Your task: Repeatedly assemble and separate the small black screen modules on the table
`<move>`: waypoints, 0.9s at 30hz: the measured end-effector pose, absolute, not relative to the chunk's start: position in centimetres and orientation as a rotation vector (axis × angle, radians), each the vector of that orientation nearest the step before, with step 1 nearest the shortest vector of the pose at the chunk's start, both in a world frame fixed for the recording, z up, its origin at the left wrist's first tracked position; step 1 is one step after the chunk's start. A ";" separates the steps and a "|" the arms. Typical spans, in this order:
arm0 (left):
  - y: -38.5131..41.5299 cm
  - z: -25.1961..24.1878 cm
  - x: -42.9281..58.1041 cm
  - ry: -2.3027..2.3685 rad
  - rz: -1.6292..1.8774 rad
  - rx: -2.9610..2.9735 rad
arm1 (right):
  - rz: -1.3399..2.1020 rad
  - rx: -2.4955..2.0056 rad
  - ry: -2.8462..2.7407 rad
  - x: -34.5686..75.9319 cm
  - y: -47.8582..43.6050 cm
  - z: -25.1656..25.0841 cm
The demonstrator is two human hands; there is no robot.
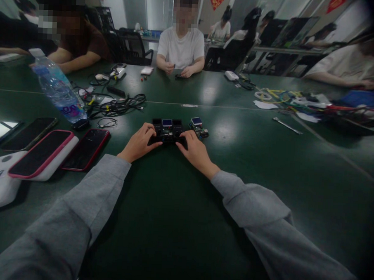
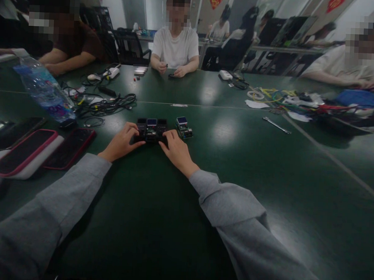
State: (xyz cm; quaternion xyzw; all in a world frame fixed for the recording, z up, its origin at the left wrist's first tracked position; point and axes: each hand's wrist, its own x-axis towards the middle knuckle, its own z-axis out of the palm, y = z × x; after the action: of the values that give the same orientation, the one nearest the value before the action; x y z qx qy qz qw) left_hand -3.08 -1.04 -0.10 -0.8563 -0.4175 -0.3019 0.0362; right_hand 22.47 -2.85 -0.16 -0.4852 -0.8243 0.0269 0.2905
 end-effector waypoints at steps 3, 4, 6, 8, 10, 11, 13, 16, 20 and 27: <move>-1.0 -0.2 -3.1 -1.286 -0.916 -2.593 | 0.063 -1.276 -2.223 22.5 -2.9 -0.1; -1.0 -0.2 -3.1 -1.286 -0.913 -2.588 | 0.062 -1.272 -2.226 22.6 -3.0 0.0; -0.9 -0.3 -3.1 -1.287 -0.910 -2.584 | 0.066 -1.259 -2.229 22.6 -3.0 0.0; -0.9 -0.3 -3.1 -1.291 -0.912 -2.580 | 0.072 -1.242 -2.224 22.7 -2.9 -0.1; -1.0 -0.3 -3.1 -1.295 -0.916 -2.578 | 0.082 -1.228 -2.225 22.7 -2.9 -0.1; -1.0 -0.2 -3.1 -1.297 -0.917 -2.577 | 0.087 -1.224 -2.225 22.7 -2.9 -0.1; -1.0 -0.2 -3.0 -1.296 -0.917 -2.577 | 0.097 -1.225 -2.226 22.7 -2.9 -0.1; -1.0 -0.1 -3.0 -1.292 -0.912 -2.580 | 0.101 -1.237 -2.224 22.7 -2.9 0.0; -1.0 -0.1 -3.0 -1.288 -0.905 -2.584 | 0.088 -1.231 -2.221 22.8 -2.9 0.0; -1.2 0.0 -3.0 -1.313 -0.883 -2.564 | 0.089 -1.225 -2.218 22.7 -2.8 -0.1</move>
State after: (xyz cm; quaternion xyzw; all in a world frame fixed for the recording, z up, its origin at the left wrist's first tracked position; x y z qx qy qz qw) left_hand -3.00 -1.22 0.01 -0.8493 -0.4348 -0.2923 0.0643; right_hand 22.73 -2.82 -0.14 -0.4610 -0.8350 0.0337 0.2985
